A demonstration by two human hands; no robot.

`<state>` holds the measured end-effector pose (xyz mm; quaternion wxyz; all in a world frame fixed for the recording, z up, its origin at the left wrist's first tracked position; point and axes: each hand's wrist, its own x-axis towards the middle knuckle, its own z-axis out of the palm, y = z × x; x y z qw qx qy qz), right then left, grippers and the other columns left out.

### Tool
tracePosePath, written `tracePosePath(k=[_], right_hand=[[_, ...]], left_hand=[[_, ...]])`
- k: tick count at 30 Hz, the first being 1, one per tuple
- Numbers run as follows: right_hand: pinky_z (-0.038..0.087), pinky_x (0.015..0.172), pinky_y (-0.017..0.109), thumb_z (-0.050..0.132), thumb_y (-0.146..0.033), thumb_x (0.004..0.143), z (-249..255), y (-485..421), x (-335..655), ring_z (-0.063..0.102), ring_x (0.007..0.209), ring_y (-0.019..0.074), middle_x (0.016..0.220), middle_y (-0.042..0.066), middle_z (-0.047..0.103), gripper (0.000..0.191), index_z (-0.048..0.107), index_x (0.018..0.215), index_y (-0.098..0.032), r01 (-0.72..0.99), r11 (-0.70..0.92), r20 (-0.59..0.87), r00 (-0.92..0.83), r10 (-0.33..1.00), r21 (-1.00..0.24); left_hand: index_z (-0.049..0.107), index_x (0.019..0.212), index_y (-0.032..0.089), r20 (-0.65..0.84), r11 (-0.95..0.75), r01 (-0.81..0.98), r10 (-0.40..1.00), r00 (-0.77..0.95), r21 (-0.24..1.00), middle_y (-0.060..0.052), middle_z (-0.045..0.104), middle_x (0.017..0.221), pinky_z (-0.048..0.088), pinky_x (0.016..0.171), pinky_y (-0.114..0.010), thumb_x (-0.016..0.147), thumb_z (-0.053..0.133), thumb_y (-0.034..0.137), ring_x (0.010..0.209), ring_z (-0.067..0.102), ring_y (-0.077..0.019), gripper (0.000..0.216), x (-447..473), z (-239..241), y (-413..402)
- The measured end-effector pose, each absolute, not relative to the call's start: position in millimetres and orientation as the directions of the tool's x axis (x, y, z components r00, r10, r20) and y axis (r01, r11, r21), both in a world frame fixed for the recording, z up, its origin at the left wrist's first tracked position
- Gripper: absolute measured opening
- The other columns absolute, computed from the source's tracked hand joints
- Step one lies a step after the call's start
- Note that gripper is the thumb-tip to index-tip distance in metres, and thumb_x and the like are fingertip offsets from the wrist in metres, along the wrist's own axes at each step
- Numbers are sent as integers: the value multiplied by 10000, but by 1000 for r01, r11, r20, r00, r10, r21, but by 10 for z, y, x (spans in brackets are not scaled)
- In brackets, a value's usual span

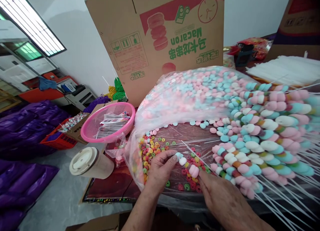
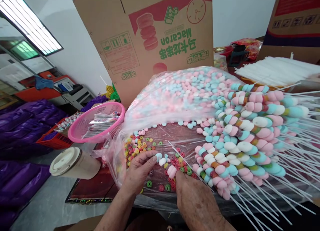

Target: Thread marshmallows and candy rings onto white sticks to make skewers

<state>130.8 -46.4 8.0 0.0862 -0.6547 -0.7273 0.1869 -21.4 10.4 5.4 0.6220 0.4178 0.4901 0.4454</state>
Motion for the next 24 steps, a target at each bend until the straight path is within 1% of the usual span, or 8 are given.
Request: tracePosePath(k=[3,5,8,13,16,19,22,24], right_hand=[[280,472,258,373,-64,795,105,-496,1306,645,602,189,670,40,689,263,602,777,-191,934,86,-123,-136,983,-348],[268,455,256,382,-58,781,106,-506,1307,648,595,192,669,47,691,257,602,784,-192,942,111,-121,-156,980,-317],[243,416,247,387,-58,766,45,-522,1313,644,541,187,616,53,677,246,593,781,-192,956,136,-114,-170,979,-260],[254,404,228,417,-38,730,-127,-563,1276,638,518,165,618,53,672,230,572,801,-194,961,130,-63,-149,987,-243],[287,426,228,392,-26,744,-167,-545,1239,640,539,169,637,59,673,247,572,804,-183,954,104,-71,-128,989,-281],[338,475,246,325,-53,796,-154,-472,1236,638,581,183,657,71,669,273,571,770,-167,911,114,-27,-136,990,-396],[369,503,249,289,-134,837,-122,-407,1241,607,567,168,620,61,640,301,547,688,-171,806,179,53,-181,982,-564],[395,530,250,277,-174,845,-104,-401,1230,601,597,165,648,67,638,312,545,685,-174,717,204,80,-204,976,-666]], left_hand=[[691,915,195,-54,45,79,992,111,996,-57,690,897,473,788,-325,727,617,310,819,613,-195,232,-240,15,42],[704,898,221,91,-114,214,989,115,970,-53,692,907,448,838,-325,744,598,282,863,606,-203,197,-255,26,-10],[706,889,233,136,-155,264,987,89,952,-48,694,885,454,813,-311,749,585,253,840,610,-196,186,-227,27,-88],[706,853,201,-31,43,134,996,-89,990,-44,699,816,481,737,-313,736,588,268,757,615,-192,179,-42,-141,-200],[706,864,203,-43,55,108,993,-110,993,-49,698,852,464,805,-329,735,590,286,819,614,-202,192,19,-209,-239],[681,941,202,-105,108,39,993,-61,993,-61,676,959,422,890,-331,743,592,334,936,586,-205,254,-9,-137,-215],[537,1143,256,-242,222,-282,970,-36,933,-58,599,1120,455,831,-311,772,557,391,951,576,-179,395,-26,23,-122],[500,1132,241,-344,300,-505,939,7,809,-69,604,1058,488,699,-282,772,559,394,846,601,-164,396,15,98,-49]])
